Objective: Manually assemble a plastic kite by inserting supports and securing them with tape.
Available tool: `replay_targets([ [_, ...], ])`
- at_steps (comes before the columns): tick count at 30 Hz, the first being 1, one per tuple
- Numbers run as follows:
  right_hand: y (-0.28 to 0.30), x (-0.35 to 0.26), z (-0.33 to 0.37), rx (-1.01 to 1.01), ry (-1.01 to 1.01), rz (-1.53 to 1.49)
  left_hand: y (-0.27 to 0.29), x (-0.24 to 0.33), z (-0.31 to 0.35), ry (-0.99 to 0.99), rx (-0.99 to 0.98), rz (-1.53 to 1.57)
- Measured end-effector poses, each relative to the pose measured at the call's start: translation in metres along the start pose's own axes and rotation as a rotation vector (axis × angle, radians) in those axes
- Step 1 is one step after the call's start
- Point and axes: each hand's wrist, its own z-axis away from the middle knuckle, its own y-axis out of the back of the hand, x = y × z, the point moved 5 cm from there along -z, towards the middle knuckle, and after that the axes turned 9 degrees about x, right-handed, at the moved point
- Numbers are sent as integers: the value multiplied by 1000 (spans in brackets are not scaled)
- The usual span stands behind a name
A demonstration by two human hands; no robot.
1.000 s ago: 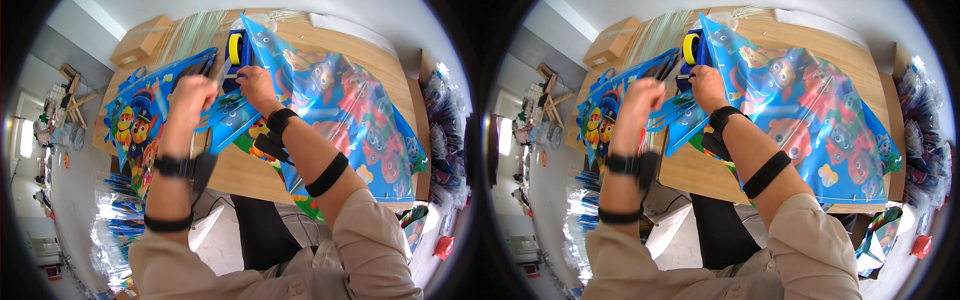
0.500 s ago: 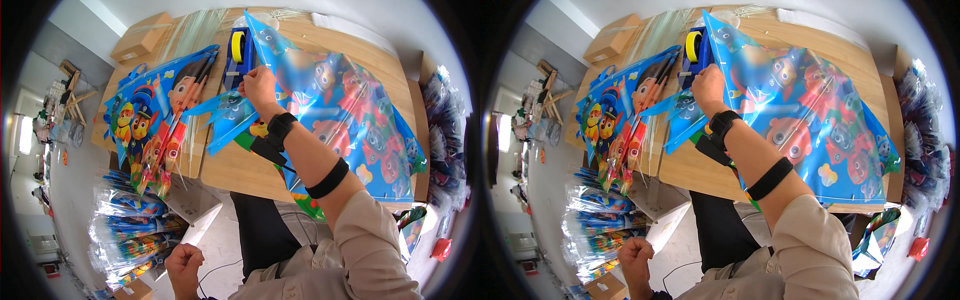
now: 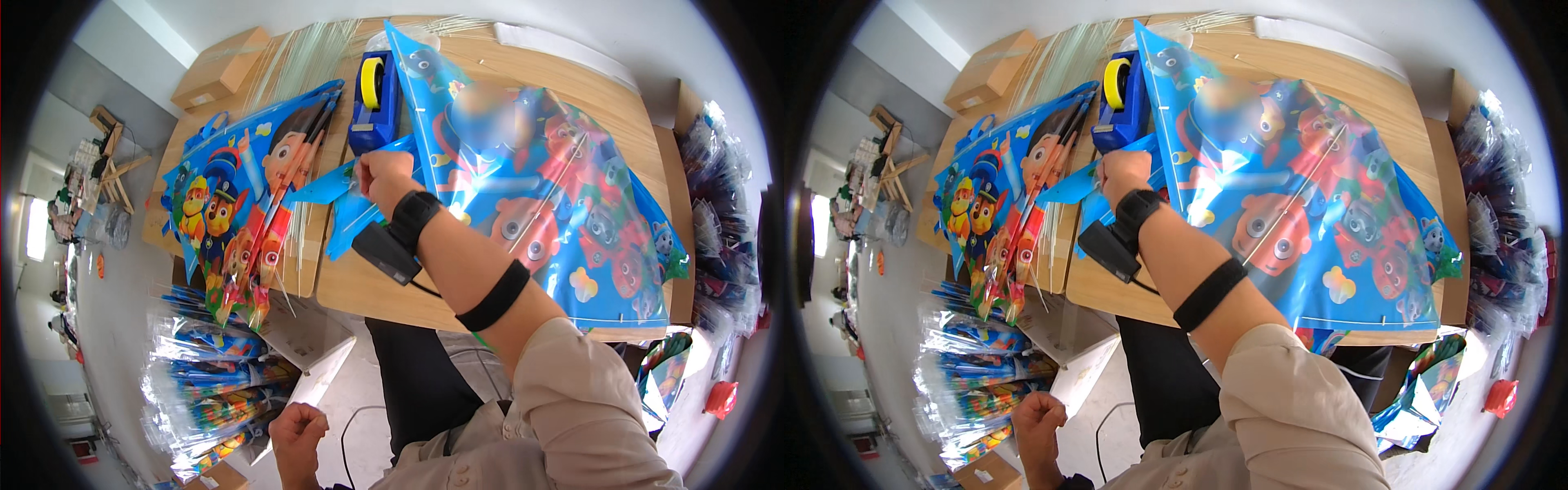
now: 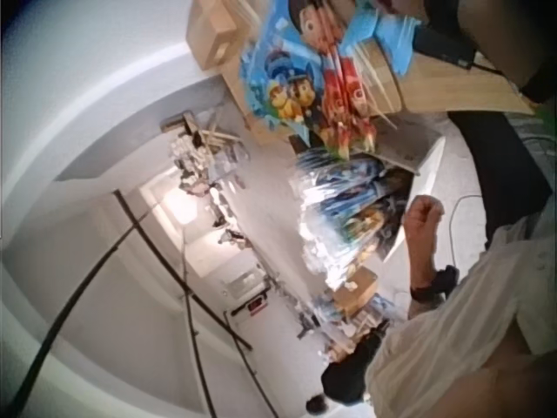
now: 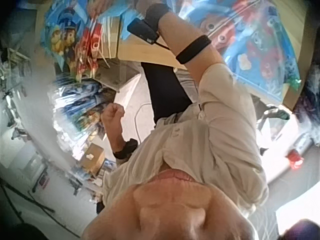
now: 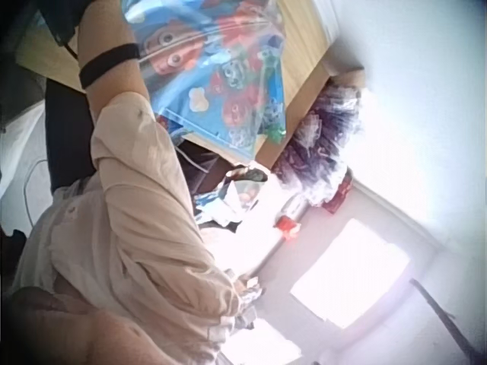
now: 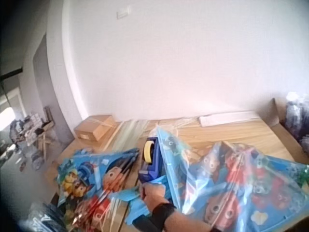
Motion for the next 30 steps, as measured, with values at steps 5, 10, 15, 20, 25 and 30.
replay_targets([
  [5, 15, -27, 36, -333, 241, 51, 13, -7, 1, -72, 41, 93],
  [10, 120, -103, 71, -352, 591, -106, -13, -6, -2, -108, -80, 126],
  [15, 316, -150, 93, -433, 537, -399, -81, 18, 10, -205, -320, -8],
  [20, 504, -120, 128, -132, 544, -543, -161, 48, 36, -454, -598, -228],
  [25, 616, -79, 143, 215, 626, -488, -233, 47, 47, -437, -791, -316],
  [30, 662, -88, 135, 402, 727, -243, -281, 48, 46, -459, -838, -381],
])
